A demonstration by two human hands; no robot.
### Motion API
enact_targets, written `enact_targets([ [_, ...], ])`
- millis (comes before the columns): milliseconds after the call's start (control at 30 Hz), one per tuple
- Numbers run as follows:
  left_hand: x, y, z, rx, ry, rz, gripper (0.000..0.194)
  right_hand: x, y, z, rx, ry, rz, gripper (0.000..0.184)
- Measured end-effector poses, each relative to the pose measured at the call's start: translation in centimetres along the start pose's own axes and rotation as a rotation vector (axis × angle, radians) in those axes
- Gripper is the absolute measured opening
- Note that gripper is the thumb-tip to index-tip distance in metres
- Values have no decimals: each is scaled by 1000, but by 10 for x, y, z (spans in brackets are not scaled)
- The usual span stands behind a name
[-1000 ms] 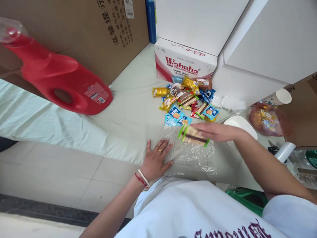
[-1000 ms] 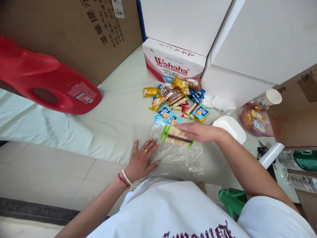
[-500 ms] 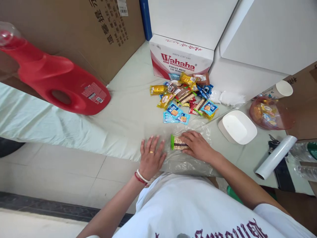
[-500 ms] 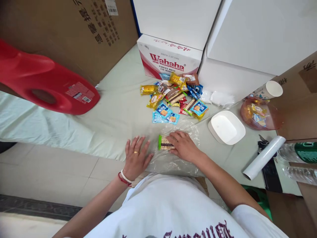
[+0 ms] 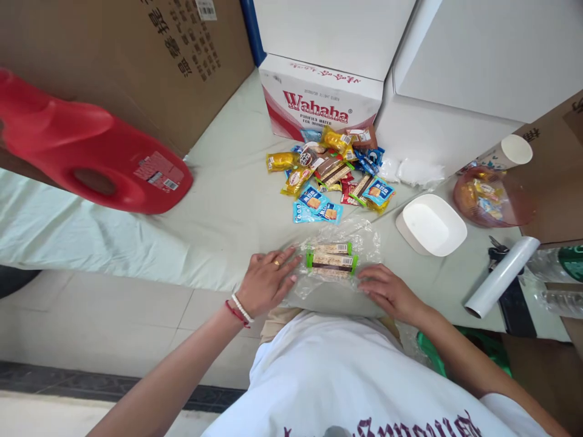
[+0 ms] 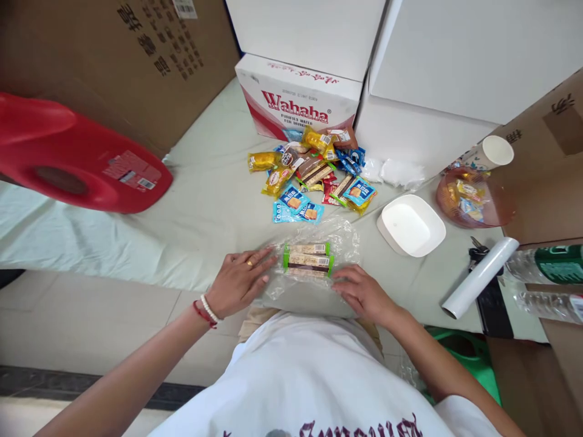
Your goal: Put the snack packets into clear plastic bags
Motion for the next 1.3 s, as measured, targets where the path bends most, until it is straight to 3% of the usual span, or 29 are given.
enact_targets([
  [167, -4, -8, 5, -74, 226, -47, 74, -3, -36, 51, 12, 148, 106, 26],
  [267, 0, -4, 6, -8, 228, -47, 70, 13, -44, 77, 1, 251, 110, 28],
  [400, 5, 7, 16, 173, 56, -135, 23, 43, -44, 97, -20, 402, 172, 33],
  [533, -10, 17, 27, 272, -318, -315, 29, 65, -47, 105, -26, 506, 152, 34],
  [600, -18, 18, 31, 300, -481, -326, 27, 71, -52, 107, -46, 560, 30, 27],
  [700, -20, 16, 38, 295, -592, -236, 28, 70, -59, 112, -111, 605, -320, 20],
  [800, -21, 14, 42, 270, -687, -153, 21, 53, -63, 132, -42, 506, -630, 23],
  [833, -21, 14, 43, 272, -718, -138, 23, 46, -59, 142, -29, 435, -669, 26],
  [933, -24, 14, 46, 279, -770, -138, 59, 34, -34, 176, -115, 248, -652, 44],
  [1000, -26, 14, 50, 255, -768, -179, 78, 38, -20, 195, -165, 237, -637, 53],
  [1100, -29, 16, 56, 186, -763, -261, 89, 51, -12, 213, -202, 342, -613, 43],
  [1167, -31, 18, 59, 123, -770, -302, 78, 55, -14, 218, -220, 387, -559, 28],
  [1300, -31, 21, 62, 37, -743, -300, 19, 38, -21, 215, -249, 265, -420, 16],
])
Point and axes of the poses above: each hand's wrist, its own z-axis towards the middle knuckle, its own y-axis out of the palm, x = y × z, the point moved 6 cm from there along z, towards the middle knuckle, and after that the axes turned 12 degrees about z, right-handed, at the moved point
